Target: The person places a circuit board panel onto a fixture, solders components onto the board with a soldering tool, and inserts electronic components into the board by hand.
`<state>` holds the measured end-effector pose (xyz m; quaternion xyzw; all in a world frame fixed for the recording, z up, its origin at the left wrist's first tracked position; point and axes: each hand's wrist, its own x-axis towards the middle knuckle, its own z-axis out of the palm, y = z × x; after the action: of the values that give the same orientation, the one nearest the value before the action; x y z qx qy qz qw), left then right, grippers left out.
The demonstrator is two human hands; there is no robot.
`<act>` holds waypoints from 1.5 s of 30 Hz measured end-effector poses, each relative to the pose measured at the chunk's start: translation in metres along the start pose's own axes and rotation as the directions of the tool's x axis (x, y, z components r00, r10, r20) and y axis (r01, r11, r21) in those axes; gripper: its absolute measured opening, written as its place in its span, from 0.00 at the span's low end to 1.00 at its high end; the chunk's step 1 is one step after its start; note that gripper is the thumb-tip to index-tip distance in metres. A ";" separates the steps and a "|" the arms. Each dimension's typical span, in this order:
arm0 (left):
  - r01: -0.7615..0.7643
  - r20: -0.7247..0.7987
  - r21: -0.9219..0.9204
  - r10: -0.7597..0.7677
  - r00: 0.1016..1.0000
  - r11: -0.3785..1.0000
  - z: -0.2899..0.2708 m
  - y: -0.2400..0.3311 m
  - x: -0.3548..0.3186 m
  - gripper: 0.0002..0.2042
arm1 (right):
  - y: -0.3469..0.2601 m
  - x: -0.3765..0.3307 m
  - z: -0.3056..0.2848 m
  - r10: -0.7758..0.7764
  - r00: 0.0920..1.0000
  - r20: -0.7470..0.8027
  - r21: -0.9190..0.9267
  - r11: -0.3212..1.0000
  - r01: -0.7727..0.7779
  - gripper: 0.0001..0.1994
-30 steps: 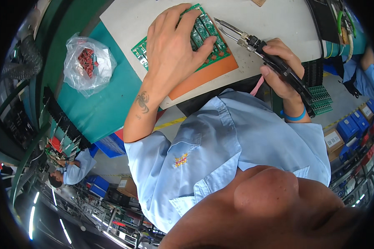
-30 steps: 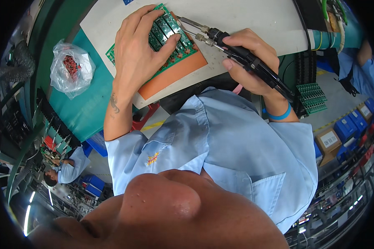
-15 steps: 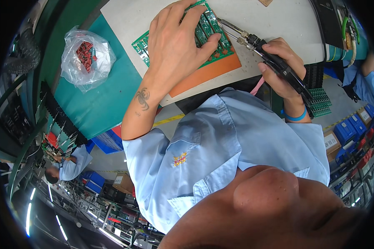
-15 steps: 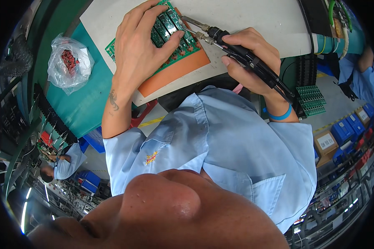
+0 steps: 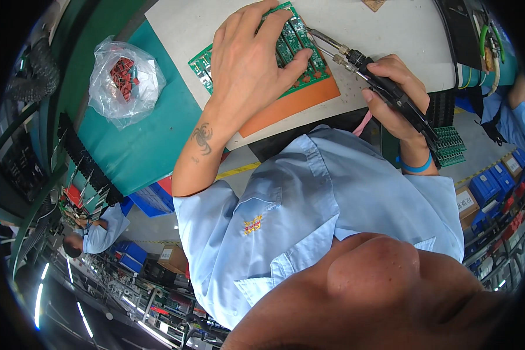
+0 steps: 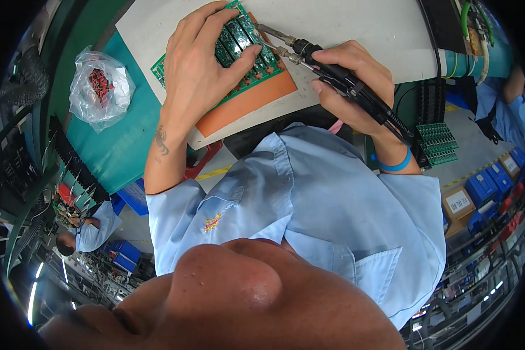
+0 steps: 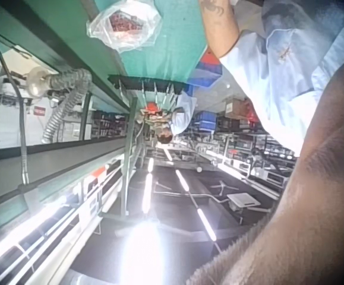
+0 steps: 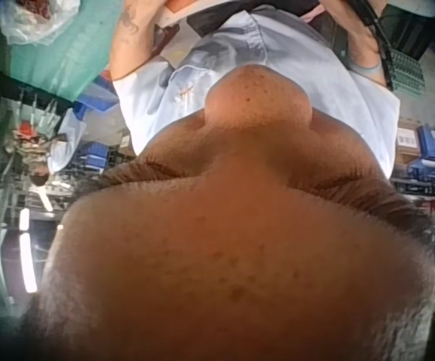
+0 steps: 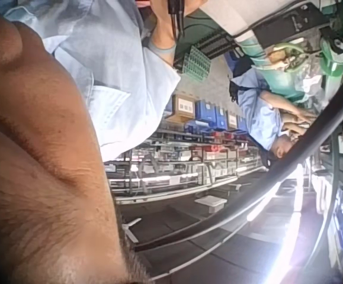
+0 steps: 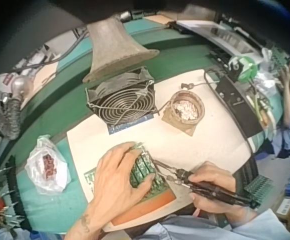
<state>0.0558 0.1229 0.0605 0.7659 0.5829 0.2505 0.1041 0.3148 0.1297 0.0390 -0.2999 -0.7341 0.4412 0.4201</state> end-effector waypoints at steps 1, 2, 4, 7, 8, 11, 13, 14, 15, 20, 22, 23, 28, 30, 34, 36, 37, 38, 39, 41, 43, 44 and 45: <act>-0.003 -0.001 0.001 0.003 1.000 1.000 0.001 -0.001 0.000 0.26 | 0.000 -0.001 -0.001 -0.002 1.000 -0.002 -0.001 1.000 0.002 0.19; -0.003 -0.003 -0.007 0.003 1.000 1.000 0.001 -0.001 -0.001 0.26 | 0.001 -0.003 -0.002 0.003 1.000 -0.008 0.003 1.000 -0.003 0.20; -0.003 -0.006 -0.022 0.003 1.000 1.000 0.001 -0.002 -0.002 0.26 | 0.004 -0.006 -0.005 0.014 1.000 -0.020 0.012 1.000 -0.013 0.21; -0.001 0.001 -0.018 0.001 1.000 1.000 0.000 -0.002 -0.002 0.26 | 0.003 -0.003 -0.006 0.010 0.994 -0.110 -0.006 1.000 -0.011 0.22; 0.001 0.011 -0.008 -0.001 1.000 1.000 -0.001 -0.002 -0.002 0.26 | 0.003 -0.001 -0.006 0.003 0.981 -0.193 -0.028 1.000 -0.009 0.23; 0.003 0.028 0.014 -0.003 1.000 1.000 -0.004 -0.001 -0.002 0.26 | 0.003 0.003 -0.007 -0.021 0.934 -0.355 -0.075 0.997 -0.006 0.24; -0.004 0.035 0.000 0.004 0.999 1.000 -0.004 -0.001 -0.002 0.26 | 0.008 0.005 -0.007 0.016 0.923 -0.384 -0.060 0.997 -0.042 0.25; -0.007 0.040 -0.007 0.007 0.999 1.000 -0.004 -0.001 -0.002 0.26 | 0.010 0.006 -0.008 0.036 0.917 -0.397 -0.052 0.997 -0.061 0.25; -0.009 0.045 -0.014 0.010 0.999 1.000 -0.004 -0.001 -0.001 0.26 | 0.011 0.005 -0.008 0.056 0.910 -0.410 -0.044 0.996 -0.081 0.25; -0.058 0.027 0.049 0.057 0.998 0.997 -0.008 -0.003 -0.003 0.26 | -0.006 -0.005 -0.006 -0.132 0.973 -0.188 -0.034 0.991 0.127 0.24; -0.064 0.023 0.055 0.063 0.998 0.996 -0.010 -0.004 -0.001 0.26 | -0.009 -0.007 -0.004 -0.112 0.982 -0.150 -0.018 0.994 0.111 0.23; -0.070 0.017 0.061 0.069 0.997 0.996 -0.012 -0.004 -0.001 0.26 | -0.010 -0.007 -0.003 -0.095 0.989 -0.111 -0.003 0.995 0.095 0.23; -0.057 0.027 0.053 0.056 0.998 0.997 -0.015 -0.008 -0.005 0.25 | -0.010 -0.006 0.007 -0.027 0.999 -0.022 0.039 0.999 0.028 0.21; -0.033 0.050 0.033 0.031 0.998 0.999 -0.015 -0.010 -0.008 0.25 | -0.009 -0.004 0.011 0.007 1.000 -0.014 0.054 0.999 -0.007 0.20; 0.002 0.042 0.008 -0.003 0.999 1.000 -0.011 -0.008 -0.010 0.25 | -0.004 -0.002 0.013 -0.007 1.000 -0.012 0.032 0.999 0.007 0.20; 0.016 0.040 -0.001 -0.016 0.999 1.000 -0.010 -0.008 -0.011 0.25 | -0.003 -0.001 0.014 -0.010 1.000 -0.010 0.025 1.000 0.011 0.19; 0.019 0.041 0.003 -0.019 0.999 1.000 -0.011 -0.007 -0.010 0.25 | -0.004 0.000 0.014 -0.003 1.000 -0.007 0.023 1.000 0.003 0.19; 0.021 0.042 0.007 -0.022 0.999 1.000 -0.012 -0.006 -0.010 0.25 | -0.005 0.000 0.014 0.005 1.000 -0.005 0.020 1.000 -0.005 0.19; 0.024 0.043 0.011 -0.024 0.999 1.000 -0.012 -0.006 -0.009 0.25 | -0.006 0.001 0.014 0.013 1.000 -0.003 0.018 1.000 -0.013 0.19; 0.029 0.045 0.014 -0.029 0.999 0.999 -0.012 -0.006 -0.009 0.25 | -0.007 0.002 0.014 0.022 1.000 0.002 0.016 1.000 -0.022 0.19; 0.031 0.044 0.013 -0.031 0.999 0.999 -0.012 -0.007 -0.010 0.25 | -0.008 0.003 0.014 0.026 1.000 0.013 0.011 1.000 -0.026 0.19; 0.031 0.043 0.013 -0.032 0.999 0.999 -0.012 -0.008 -0.011 0.25 | -0.008 0.003 0.014 0.027 0.999 0.018 0.009 1.000 -0.027 0.19; 0.032 0.042 0.013 -0.032 0.999 0.999 -0.012 -0.008 -0.011 0.25 | -0.008 0.003 0.014 0.028 0.999 0.023 0.006 1.000 -0.028 0.19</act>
<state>0.0409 0.1131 0.0644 0.7622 0.5944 0.2289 0.1157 0.3001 0.1233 0.0438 -0.3036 -0.7332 0.4530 0.4062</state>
